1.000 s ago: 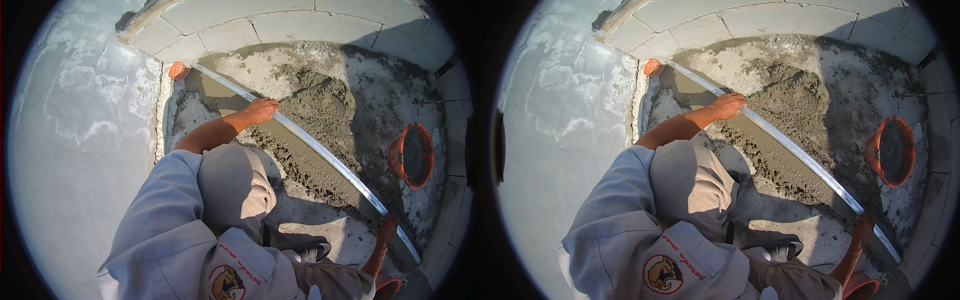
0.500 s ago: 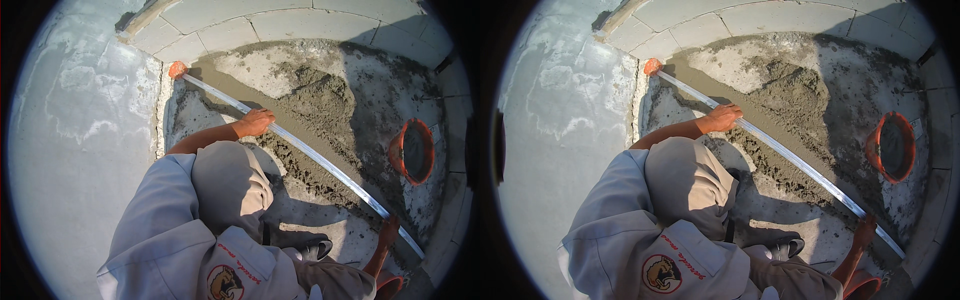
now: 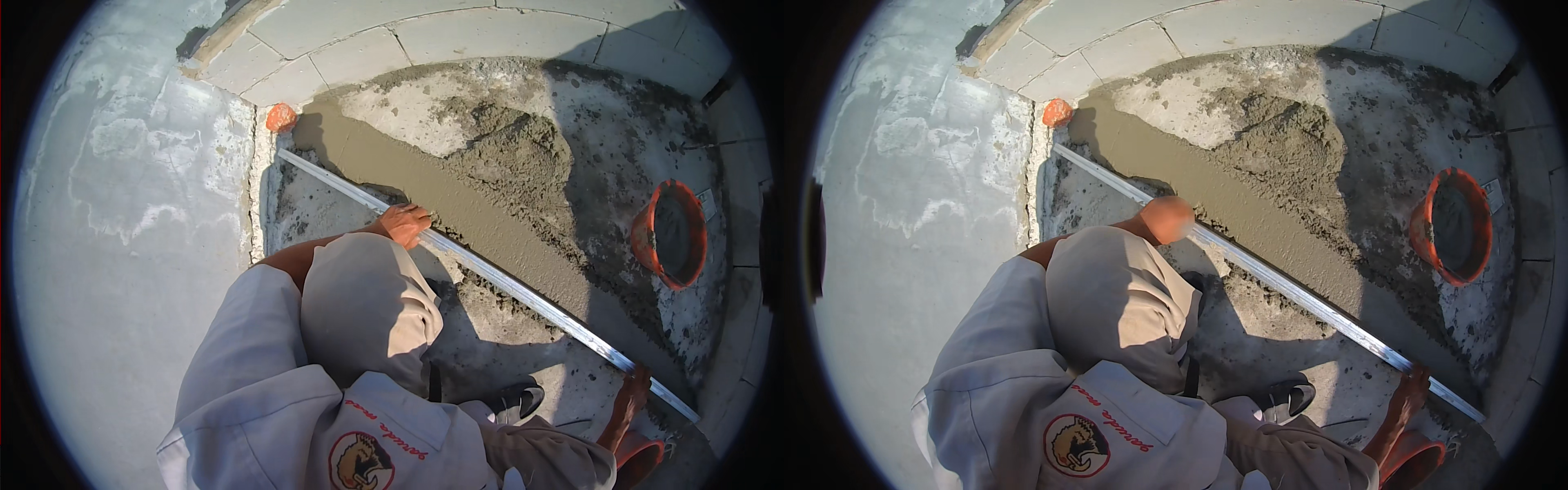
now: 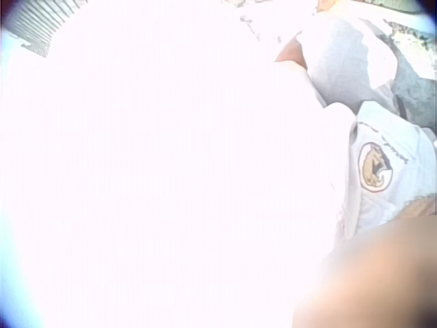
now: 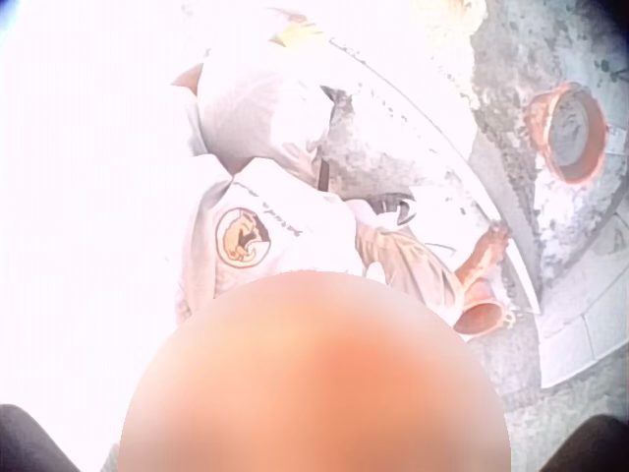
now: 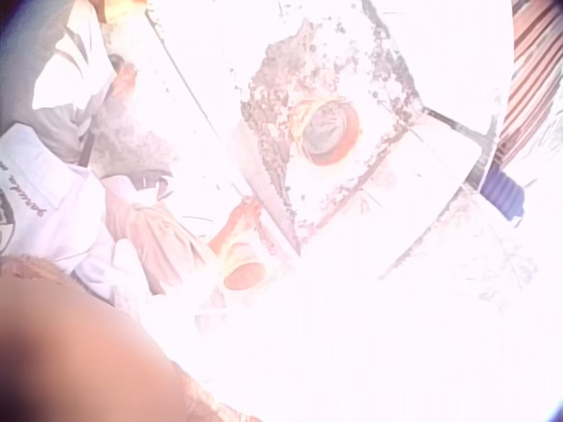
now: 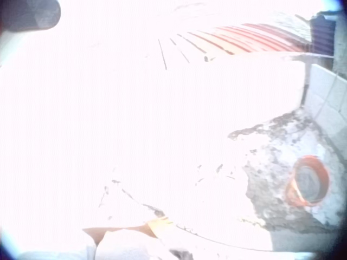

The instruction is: Leveling and smoothing wet cement on a surface using a trowel and a straight edge.

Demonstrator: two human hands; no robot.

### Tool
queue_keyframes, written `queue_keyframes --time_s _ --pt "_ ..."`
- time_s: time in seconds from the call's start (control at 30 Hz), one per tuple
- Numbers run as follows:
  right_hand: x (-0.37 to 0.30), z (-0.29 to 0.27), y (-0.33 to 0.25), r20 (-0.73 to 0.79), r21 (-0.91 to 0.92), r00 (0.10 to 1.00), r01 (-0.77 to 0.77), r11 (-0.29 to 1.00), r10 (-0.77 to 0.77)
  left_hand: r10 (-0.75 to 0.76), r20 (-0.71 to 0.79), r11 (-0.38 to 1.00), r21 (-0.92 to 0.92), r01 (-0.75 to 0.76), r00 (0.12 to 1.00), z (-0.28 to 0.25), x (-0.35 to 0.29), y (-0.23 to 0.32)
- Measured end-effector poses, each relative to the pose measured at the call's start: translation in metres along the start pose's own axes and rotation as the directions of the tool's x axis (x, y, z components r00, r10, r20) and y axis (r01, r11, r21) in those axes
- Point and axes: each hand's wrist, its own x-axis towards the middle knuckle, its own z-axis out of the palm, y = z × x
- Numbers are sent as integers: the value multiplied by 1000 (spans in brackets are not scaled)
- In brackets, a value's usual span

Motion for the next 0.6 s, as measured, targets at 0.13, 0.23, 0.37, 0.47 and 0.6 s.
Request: queue_keyframes --time_s 0.13,0.23,0.37,0.47,0.6 --pt "23 13 5 2 2 1000 -7 1000 7 37 -136 999 23 -34 990 -27 38 -13" --pt "31 18 -2 -132 -11 991 9 1000 -10 -2 -110 998 65 10 994 -30 65 -20" --pt "42 10 -25 -63 -8 998 -29 1000 28 -21 -81 996 90 29 996 -31 72 -31" --pt "45 9 -30 4 13 998 -60 998 60 -83 -11 994 72 83 997 -33 75 -35" --pt "45 12 -30 8 6 998 -56 998 56 -83 -64 993 80 88 995 -33 84 -36"
